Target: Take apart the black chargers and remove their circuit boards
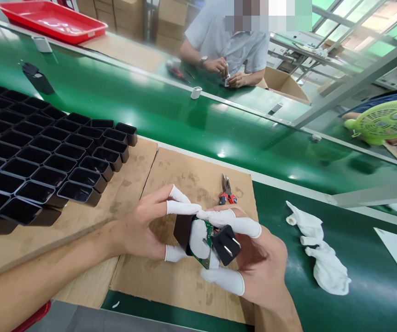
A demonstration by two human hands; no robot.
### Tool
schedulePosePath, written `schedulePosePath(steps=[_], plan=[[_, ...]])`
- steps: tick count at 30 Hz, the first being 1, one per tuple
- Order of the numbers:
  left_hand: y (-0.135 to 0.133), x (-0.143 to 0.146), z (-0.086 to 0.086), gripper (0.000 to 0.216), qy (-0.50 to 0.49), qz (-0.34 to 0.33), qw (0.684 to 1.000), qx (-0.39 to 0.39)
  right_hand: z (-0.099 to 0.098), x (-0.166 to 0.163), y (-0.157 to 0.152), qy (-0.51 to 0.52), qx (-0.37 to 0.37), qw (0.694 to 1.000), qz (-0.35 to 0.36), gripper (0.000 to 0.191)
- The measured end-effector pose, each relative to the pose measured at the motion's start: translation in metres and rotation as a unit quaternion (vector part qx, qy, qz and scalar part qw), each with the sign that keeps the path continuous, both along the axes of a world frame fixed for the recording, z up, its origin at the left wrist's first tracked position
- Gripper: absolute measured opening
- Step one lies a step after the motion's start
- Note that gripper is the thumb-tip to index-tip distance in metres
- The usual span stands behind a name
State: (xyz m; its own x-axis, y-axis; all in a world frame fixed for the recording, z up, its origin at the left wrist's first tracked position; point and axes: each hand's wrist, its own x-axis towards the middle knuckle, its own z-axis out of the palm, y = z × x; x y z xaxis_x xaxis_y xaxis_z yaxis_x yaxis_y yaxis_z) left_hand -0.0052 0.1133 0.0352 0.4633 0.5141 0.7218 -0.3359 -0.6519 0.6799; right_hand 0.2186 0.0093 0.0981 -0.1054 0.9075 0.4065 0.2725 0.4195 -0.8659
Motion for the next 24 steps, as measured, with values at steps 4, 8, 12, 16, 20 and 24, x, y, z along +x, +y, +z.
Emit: schedulePosePath(steps=[4, 8, 12, 16, 20, 24], plan=[[-0.0006, -0.0008, 0.0010, 0.079, 0.008, -0.004, 1.000, -0.006, 0.0007, -0.0002, -0.0001, -0.001, 0.000, 1.000, -0.001, 0.070], [-0.0010, -0.0012, 0.0002, 0.078, 0.015, -0.004, 1.000, -0.006, 0.0031, -0.0022, -0.0003, -0.004, -0.001, 1.000, -0.002, 0.072], [-0.0008, -0.0006, -0.0016, 0.077, 0.013, 0.004, 1.000, -0.002, 0.0039, -0.0029, 0.0005, -0.011, 0.013, 1.000, 0.005, 0.075], [-0.0008, 0.0005, -0.0007, 0.075, 0.008, 0.000, 1.000, 0.000, 0.0038, -0.0022, 0.0025, -0.021, 0.010, 1.000, 0.012, 0.074], [-0.0003, 0.0011, 0.0001, 0.073, 0.009, -0.007, 1.000, 0.005, 0.0035, -0.0014, 0.0023, -0.039, 0.014, 0.999, 0.016, 0.074], [0.0028, 0.0003, -0.0011, 0.074, 0.015, -0.003, 1.000, 0.003, 0.0039, -0.0008, -0.0021, -0.027, 0.035, 0.999, -0.014, 0.073]])
